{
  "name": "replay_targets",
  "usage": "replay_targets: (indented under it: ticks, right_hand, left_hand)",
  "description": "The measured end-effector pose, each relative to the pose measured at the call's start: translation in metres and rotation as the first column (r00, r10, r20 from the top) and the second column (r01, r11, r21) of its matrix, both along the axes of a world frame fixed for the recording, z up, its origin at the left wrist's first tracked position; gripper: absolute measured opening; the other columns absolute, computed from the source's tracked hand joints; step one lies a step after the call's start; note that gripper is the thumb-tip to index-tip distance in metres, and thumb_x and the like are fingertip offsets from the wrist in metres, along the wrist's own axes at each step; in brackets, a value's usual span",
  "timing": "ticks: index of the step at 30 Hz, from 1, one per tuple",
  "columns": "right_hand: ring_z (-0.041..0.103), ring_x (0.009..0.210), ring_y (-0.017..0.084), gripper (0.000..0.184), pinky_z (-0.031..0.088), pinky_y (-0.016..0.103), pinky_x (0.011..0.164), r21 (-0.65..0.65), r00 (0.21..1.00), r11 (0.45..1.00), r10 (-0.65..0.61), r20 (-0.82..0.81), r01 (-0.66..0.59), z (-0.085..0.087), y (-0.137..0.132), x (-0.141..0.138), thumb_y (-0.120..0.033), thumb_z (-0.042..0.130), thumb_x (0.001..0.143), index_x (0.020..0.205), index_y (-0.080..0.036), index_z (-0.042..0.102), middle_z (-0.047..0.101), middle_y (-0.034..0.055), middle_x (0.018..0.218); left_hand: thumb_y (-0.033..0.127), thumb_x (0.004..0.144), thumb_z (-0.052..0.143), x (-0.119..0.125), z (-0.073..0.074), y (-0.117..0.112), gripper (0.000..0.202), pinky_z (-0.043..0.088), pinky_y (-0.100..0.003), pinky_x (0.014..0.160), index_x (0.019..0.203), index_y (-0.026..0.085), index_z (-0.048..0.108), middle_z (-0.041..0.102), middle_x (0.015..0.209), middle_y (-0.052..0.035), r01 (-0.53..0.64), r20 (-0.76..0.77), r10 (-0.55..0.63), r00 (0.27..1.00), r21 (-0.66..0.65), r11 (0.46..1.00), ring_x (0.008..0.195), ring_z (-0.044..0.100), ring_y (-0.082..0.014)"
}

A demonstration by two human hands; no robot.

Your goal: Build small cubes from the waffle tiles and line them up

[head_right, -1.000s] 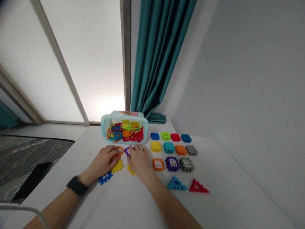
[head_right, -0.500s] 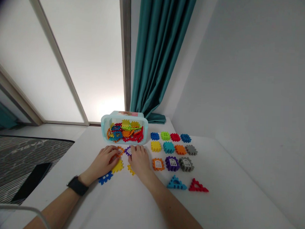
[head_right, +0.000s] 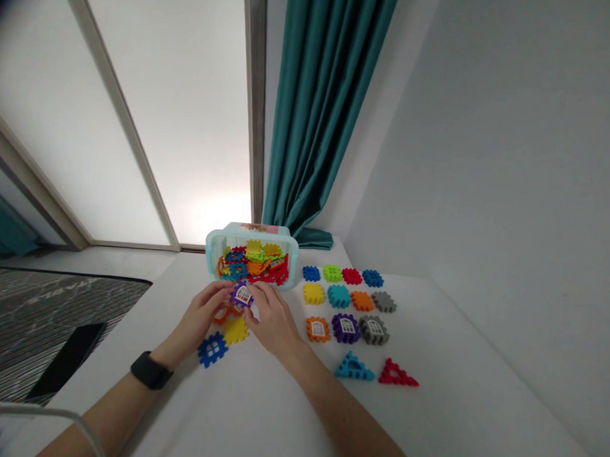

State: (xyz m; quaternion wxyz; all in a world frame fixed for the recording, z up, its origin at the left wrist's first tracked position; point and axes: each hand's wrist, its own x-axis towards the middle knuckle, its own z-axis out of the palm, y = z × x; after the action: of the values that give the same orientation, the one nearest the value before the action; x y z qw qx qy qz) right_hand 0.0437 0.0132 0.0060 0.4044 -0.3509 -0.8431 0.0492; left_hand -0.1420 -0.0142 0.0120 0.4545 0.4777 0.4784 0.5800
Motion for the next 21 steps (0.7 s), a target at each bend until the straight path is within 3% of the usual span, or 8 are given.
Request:
replay_targets:
  ticks: [3,6,12,18,21]
  right_hand:
    - [0.059,0.121,0.027,0.045,0.051,0.045,0.107,0.081,0.998,0.997,0.017,-0.063,-0.012,0.005,-0.007,-0.001,-0.019,0.056,0.093,0.138,-0.021,0.053,0.062,0.0130,0.126]
    - [0.061,0.117,0.026,0.043,0.053,0.044,0.103,0.100,0.995,0.995,0.022,-0.102,-0.011,0.007,-0.015,0.000,-0.020,0.056,0.095,0.137,-0.024,0.053,0.062,0.0125,0.123]
    - [0.063,0.107,0.025,0.032,0.057,0.042,0.094,0.015,0.994,0.999,0.044,-0.100,-0.043,0.007,-0.033,0.017,-0.019,0.056,0.094,0.124,-0.026,0.061,0.065,0.0101,0.111]
    - [0.055,0.126,0.027,0.046,0.049,0.050,0.108,-0.008,0.994,0.994,0.105,0.019,-0.105,0.009,-0.040,0.041,-0.020,0.057,0.093,0.138,-0.026,0.051,0.060,0.0112,0.134]
    - [0.057,0.124,0.025,0.036,0.050,0.049,0.107,-0.012,0.994,0.994,0.110,-0.012,-0.110,0.007,-0.043,0.050,-0.018,0.055,0.095,0.130,-0.026,0.055,0.063,0.0100,0.131]
  left_hand:
    - [0.043,0.079,0.078,0.009,0.004,-0.005,0.037,0.055,-0.031,0.084,0.101,0.015,0.069,0.074,0.100,-0.0062,0.103,0.322,-0.071,0.944,-0.084,0.991,0.084,0.068,-0.0167]
    - [0.038,0.072,0.085,0.013,0.006,-0.009,0.039,0.056,-0.027,0.081,0.100,0.014,0.072,0.076,0.100,-0.0064,0.140,0.417,-0.078,0.905,-0.120,0.983,0.082,0.069,-0.0151]
    - [0.034,0.071,0.087,0.012,0.005,-0.010,0.036,0.055,-0.024,0.073,0.098,0.013,0.077,0.077,0.085,-0.0058,0.138,0.321,-0.079,0.944,-0.165,0.977,0.073,0.069,-0.0142]
    - [0.038,0.071,0.086,0.020,0.002,-0.014,0.033,0.056,-0.025,0.073,0.094,0.015,0.078,0.076,0.084,-0.0046,0.290,0.288,-0.232,0.929,-0.179,0.940,0.073,0.069,-0.0151]
    - [0.039,0.070,0.088,0.023,0.003,-0.017,0.035,0.056,-0.027,0.074,0.094,0.015,0.078,0.076,0.085,-0.0056,0.355,0.297,-0.292,0.909,-0.185,0.917,0.073,0.069,-0.0155]
